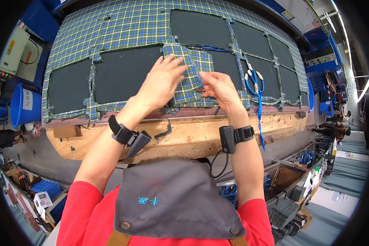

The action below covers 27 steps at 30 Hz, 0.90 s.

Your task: Cut pieces of plaid fabric from a larger sheet and stack them.

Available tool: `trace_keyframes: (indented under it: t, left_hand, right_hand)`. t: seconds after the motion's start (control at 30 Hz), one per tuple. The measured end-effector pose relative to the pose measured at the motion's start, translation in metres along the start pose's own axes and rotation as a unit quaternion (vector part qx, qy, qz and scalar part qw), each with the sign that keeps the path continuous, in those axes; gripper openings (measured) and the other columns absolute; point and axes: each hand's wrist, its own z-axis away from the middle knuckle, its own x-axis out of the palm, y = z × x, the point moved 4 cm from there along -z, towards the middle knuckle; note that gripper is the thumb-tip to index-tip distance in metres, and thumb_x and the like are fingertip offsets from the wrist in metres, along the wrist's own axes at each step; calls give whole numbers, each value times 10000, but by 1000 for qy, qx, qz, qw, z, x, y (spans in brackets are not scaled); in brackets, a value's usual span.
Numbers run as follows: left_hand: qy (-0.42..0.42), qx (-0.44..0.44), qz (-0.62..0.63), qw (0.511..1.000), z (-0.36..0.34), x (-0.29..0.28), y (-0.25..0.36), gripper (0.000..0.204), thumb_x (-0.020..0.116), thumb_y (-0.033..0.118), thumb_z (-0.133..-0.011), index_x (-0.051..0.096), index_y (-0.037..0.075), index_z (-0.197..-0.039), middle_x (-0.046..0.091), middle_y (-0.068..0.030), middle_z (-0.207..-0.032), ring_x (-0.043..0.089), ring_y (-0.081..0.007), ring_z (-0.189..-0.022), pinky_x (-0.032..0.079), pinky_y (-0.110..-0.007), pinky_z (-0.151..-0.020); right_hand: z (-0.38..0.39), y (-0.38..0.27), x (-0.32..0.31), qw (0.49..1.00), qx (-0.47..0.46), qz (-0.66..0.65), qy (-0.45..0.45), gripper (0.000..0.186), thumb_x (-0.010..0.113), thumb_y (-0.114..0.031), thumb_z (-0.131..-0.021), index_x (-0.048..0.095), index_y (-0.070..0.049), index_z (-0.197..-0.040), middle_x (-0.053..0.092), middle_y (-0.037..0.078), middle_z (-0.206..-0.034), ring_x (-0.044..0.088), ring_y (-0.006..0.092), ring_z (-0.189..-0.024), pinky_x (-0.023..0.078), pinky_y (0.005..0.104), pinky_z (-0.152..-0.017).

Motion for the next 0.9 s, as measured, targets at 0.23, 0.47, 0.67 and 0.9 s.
trace_keyframes:
  t: [0.23, 0.47, 0.67, 0.9]
  left_hand:
    - [-103, -19, -28, 994, 21, 28, 3, 589, 546, 304, -1049, 393, 74, -1569, 291, -151, -1667, 206, -371, -1562, 175, -581, -1261]
    - [-120, -25, -14, 992, 20, 27, 1, 675, 566, 405, -1028, 366, 80, -1584, 278, -146, -1674, 197, -366, -1566, 169, -582, -1262]
    - [-131, -21, -11, 991, 18, 27, 2, 845, 612, 551, -947, 342, 80, -1596, 254, -145, -1684, 177, -367, -1571, 157, -585, -1264]
    - [-125, -25, -4, 992, 20, 28, 0, 926, 637, 606, -891, 346, 78, -1593, 251, -149, -1683, 177, -371, -1570, 160, -597, -1259]
  right_hand:
    - [13, -18, 12, 932, -82, 341, 92, 424, 825, -199, -790, 701, 50, -1111, 761, 208, -1015, 755, 290, -931, 593, 362, -820]
    - [31, -25, 33, 909, -146, 378, 101, 319, 879, -238, -741, 671, -14, -830, 710, 128, -718, 728, 259, -720, 569, 366, -682]
    - [34, -26, 8, 921, -89, 358, 129, 356, 902, -246, -715, 638, -17, -782, 697, 135, -699, 714, 258, -690, 554, 370, -648]
    - [33, -22, -3, 922, -93, 354, 124, 325, 891, -167, -733, 604, -17, -760, 663, 115, -648, 674, 224, -588, 534, 354, -579]
